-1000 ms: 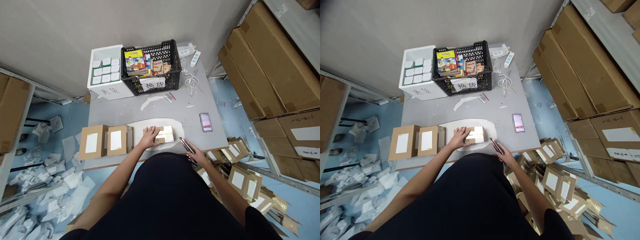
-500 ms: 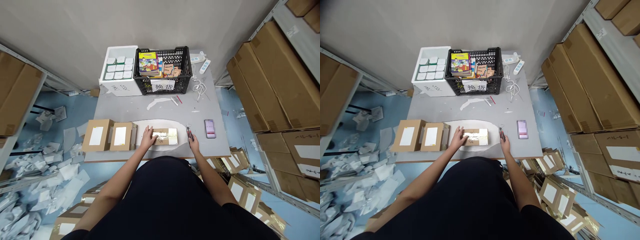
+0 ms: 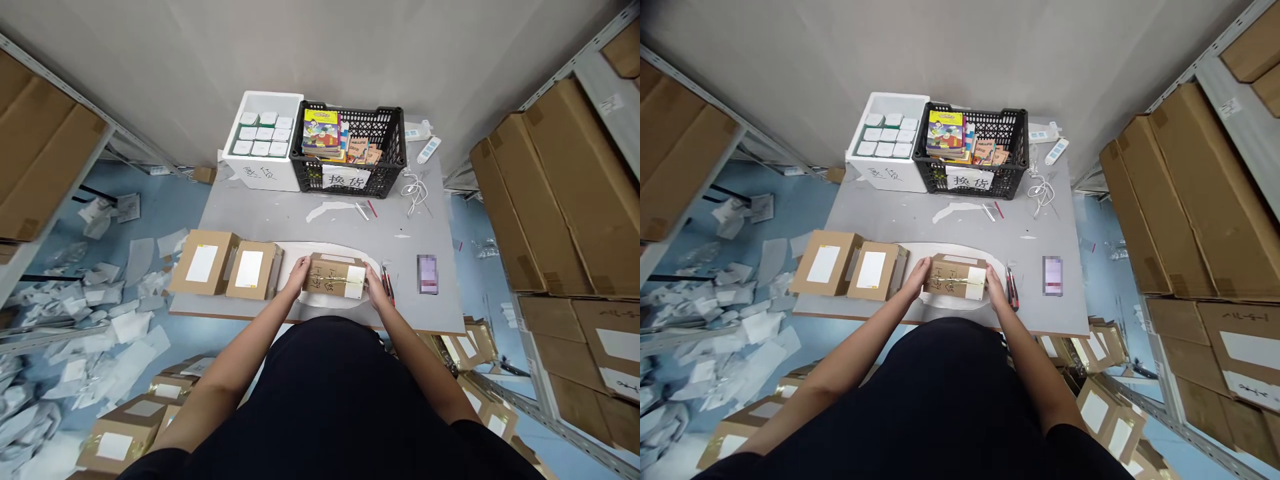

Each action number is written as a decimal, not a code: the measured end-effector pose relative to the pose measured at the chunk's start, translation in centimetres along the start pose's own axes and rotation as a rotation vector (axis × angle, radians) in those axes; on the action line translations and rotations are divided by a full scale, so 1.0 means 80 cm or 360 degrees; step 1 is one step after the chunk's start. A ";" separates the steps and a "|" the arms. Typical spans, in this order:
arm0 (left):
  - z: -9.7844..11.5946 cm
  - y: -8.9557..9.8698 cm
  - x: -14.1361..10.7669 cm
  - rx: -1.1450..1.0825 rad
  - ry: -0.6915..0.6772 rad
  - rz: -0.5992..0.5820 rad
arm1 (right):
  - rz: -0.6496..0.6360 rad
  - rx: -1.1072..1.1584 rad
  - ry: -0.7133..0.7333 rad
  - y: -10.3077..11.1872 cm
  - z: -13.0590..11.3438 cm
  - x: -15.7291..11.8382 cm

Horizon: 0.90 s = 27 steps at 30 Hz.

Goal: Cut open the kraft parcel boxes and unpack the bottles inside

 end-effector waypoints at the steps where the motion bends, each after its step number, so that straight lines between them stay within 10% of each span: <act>1: 0.004 0.001 0.001 -0.0054 -0.0045 0.0005 | 0.0016 0.0040 0.0042 -0.001 -0.007 0.001; 9: -0.005 -0.002 0.025 0.0127 0.0101 -0.0062 | 0.0221 -0.0054 0.0045 0.018 -0.005 0.035; 14: 0.013 -0.016 0.038 0.0112 0.0007 -0.0135 | -0.0083 -0.0002 -0.0013 -0.005 -0.014 0.057; 20: 0.017 -0.002 0.028 -0.0092 -0.0106 -0.0043 | 0.0060 0.0232 0.0088 0.009 -0.026 0.038; 27: -0.038 0.011 -0.023 0.0070 -0.0023 -0.0080 | 0.0154 0.0129 -0.0017 0.027 0.019 -0.007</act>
Point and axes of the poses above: each hand's wrist, its own x-axis towards the middle knuckle, its own y-axis out of the back of the hand, z = x × y, the point moved 7 cm from there along x, towards the middle knuckle, and after that the axes turned 6 degrees about y, right-handed, at the moved point
